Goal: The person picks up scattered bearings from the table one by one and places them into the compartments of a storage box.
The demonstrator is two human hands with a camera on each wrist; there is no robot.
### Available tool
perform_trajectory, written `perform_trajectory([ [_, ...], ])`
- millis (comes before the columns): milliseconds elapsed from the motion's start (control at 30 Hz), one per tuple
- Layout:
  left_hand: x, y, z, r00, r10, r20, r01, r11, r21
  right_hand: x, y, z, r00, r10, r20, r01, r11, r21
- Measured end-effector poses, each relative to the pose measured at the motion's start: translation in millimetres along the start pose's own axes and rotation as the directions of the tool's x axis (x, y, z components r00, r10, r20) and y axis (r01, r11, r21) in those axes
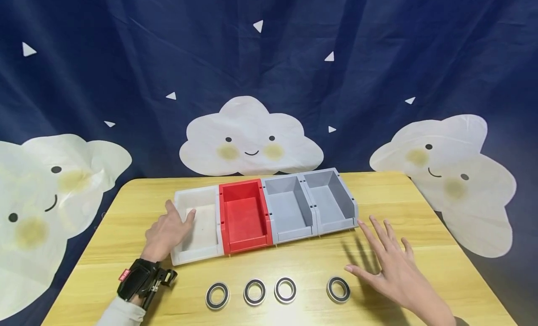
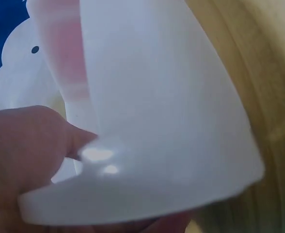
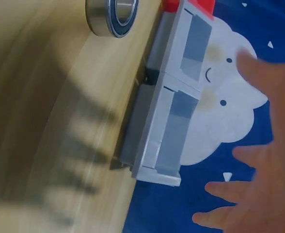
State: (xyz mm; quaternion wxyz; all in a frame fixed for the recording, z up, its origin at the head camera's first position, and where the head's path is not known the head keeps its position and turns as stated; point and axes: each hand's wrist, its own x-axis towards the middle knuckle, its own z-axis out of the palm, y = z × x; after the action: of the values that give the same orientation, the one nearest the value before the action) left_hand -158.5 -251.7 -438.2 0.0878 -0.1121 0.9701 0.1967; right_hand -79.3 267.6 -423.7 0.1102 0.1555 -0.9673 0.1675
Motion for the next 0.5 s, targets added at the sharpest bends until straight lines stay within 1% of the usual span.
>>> perform_trajectory([
  [100, 2.2, 1.7, 0.4, 1.000, -0.019, -0.001, 0.019, 1.000, 0.011, 17, 2, 0, 1.000, -0.001, -0.005, 0.002, 0.998, 0.059],
  [233, 3.0, 3.2, 1.2, 0.999, -0.034, -0.005, 0.034, 0.999, 0.017, 58, 8, -4, 0.999, 0.035, -0.019, -0.032, 0.988, 0.152],
  [300, 2.5, 3.4, 0.6, 0.999, -0.042, -0.009, 0.042, 0.999, 0.014, 80, 10, -7, 0.998, 0.051, -0.042, -0.043, 0.985, 0.166],
  [400, 1.9, 4.0, 0.9, 0.999, -0.045, -0.017, 0.045, 0.999, 0.008, 111, 14, -9, 0.996, 0.064, -0.062, -0.054, 0.987, 0.155],
  [500, 1.3, 4.7, 1.6, 0.999, -0.046, -0.024, 0.046, 0.999, 0.004, 138, 19, -8, 0.996, 0.083, -0.034, -0.077, 0.988, 0.135],
])
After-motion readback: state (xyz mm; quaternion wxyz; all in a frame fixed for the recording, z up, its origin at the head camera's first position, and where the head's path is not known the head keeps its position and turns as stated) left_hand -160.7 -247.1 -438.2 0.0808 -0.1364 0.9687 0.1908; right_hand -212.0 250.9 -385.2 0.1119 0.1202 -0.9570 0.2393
